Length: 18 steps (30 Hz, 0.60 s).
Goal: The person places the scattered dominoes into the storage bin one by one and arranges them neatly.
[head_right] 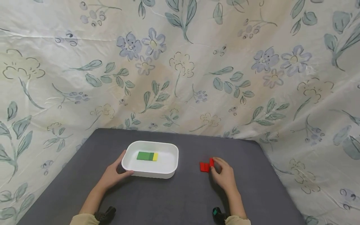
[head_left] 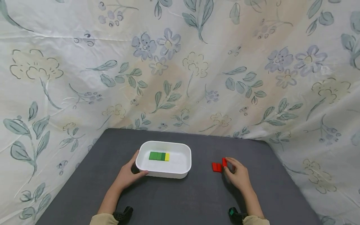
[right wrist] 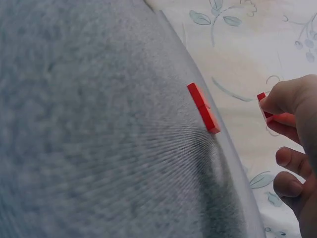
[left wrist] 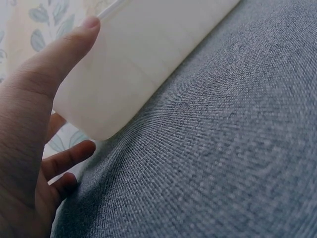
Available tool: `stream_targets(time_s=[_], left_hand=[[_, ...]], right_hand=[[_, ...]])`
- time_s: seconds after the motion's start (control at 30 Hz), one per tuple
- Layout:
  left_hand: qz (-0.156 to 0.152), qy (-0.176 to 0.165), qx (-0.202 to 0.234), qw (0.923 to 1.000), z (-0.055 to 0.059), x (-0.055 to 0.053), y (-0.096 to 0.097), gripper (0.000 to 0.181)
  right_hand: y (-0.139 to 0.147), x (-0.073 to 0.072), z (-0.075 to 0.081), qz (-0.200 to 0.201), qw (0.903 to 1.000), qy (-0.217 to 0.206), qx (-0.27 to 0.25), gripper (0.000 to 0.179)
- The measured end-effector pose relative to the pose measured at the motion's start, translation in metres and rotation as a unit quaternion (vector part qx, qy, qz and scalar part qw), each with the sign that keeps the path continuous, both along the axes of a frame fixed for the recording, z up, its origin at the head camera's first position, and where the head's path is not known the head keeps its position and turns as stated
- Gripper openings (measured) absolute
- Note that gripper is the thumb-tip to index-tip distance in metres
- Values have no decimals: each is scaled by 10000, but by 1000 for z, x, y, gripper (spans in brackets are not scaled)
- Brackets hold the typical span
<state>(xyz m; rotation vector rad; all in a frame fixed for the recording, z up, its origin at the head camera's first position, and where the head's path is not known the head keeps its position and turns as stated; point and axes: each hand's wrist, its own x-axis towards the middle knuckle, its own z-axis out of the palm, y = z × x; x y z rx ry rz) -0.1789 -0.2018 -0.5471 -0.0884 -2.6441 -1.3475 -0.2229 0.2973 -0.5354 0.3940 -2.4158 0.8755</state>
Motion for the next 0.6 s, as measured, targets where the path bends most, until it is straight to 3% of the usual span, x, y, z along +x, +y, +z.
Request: stream_targets(time_s=[0.6], left_hand=[[-18, -38, 32, 10000, -1, -2, 2, 120]], right_hand=[[-4, -4, 26, 84, 9999, 70, 15, 38]])
